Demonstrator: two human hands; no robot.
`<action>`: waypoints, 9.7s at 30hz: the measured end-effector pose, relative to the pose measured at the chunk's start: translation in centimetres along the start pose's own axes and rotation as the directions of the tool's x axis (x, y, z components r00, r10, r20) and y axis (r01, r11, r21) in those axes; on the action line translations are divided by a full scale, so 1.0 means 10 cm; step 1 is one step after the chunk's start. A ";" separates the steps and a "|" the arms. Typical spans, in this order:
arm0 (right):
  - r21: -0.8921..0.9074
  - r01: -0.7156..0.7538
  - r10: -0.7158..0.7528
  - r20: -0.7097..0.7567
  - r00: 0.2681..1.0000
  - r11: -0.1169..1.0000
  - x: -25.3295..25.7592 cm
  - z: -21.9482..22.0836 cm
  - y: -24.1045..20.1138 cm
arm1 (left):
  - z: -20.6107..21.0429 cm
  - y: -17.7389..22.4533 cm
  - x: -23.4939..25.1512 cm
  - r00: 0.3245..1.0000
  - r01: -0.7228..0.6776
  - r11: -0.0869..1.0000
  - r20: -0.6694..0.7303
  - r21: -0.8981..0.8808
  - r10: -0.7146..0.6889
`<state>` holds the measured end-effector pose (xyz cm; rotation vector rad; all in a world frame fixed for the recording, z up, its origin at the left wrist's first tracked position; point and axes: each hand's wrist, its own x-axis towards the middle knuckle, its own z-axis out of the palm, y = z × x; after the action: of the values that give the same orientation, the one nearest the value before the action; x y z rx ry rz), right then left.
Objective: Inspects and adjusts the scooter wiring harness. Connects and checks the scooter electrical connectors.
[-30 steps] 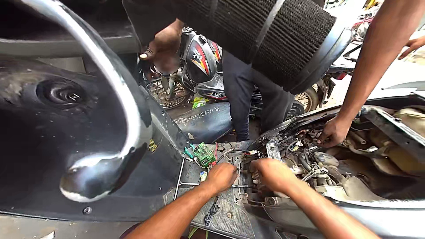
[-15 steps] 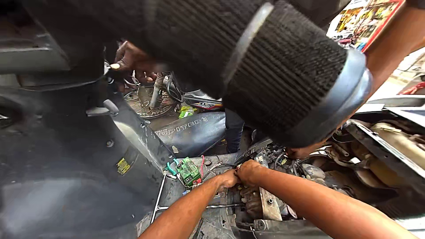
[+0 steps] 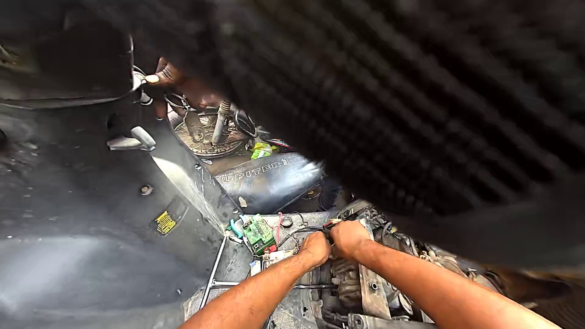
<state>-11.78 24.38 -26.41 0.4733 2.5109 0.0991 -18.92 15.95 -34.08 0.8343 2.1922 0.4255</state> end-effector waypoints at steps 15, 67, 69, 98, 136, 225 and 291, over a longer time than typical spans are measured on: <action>-0.027 0.145 -0.147 -0.217 0.965 0.989 0.21 0.23 0.14 | 0.17 -0.23 0.10 0.979 -0.063 0.903 -0.202 -0.425 -0.027; -0.162 0.172 -0.176 -0.012 0.984 0.972 0.36 0.15 0.11 | 1.03 0.00 -0.17 0.858 -0.455 -0.538 -0.188 -0.709 -0.477; -0.175 0.166 -0.172 -0.015 0.985 0.970 0.35 0.17 0.10 | 1.06 0.00 -0.20 0.856 -0.464 -0.555 -0.188 -0.690 -0.482; -0.114 0.281 -0.279 0.036 0.960 0.953 0.31 0.16 0.19 | 0.68 -0.01 0.04 0.853 0.103 0.644 -0.266 -0.758 -0.449; -0.010 0.253 -0.253 -0.002 0.967 0.967 0.49 0.14 0.24 | 1.18 -0.38 0.00 0.767 -0.234 0.855 -0.628 -0.464 -0.130; 0.115 0.653 -0.655 -0.030 0.755 0.748 0.64 0.09 0.50 | 1.31 -0.50 0.27 0.501 -0.565 0.745 -0.865 -0.355 -0.032; -0.317 0.587 -0.634 -0.064 0.771 0.745 0.80 0.10 0.45 | 1.23 -0.58 0.24 0.656 -0.600 0.660 -0.750 -0.453 0.081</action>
<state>-16.01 31.38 -30.75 -0.5163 2.6240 0.2407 -13.51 13.86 -46.62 0.7553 2.1562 1.9047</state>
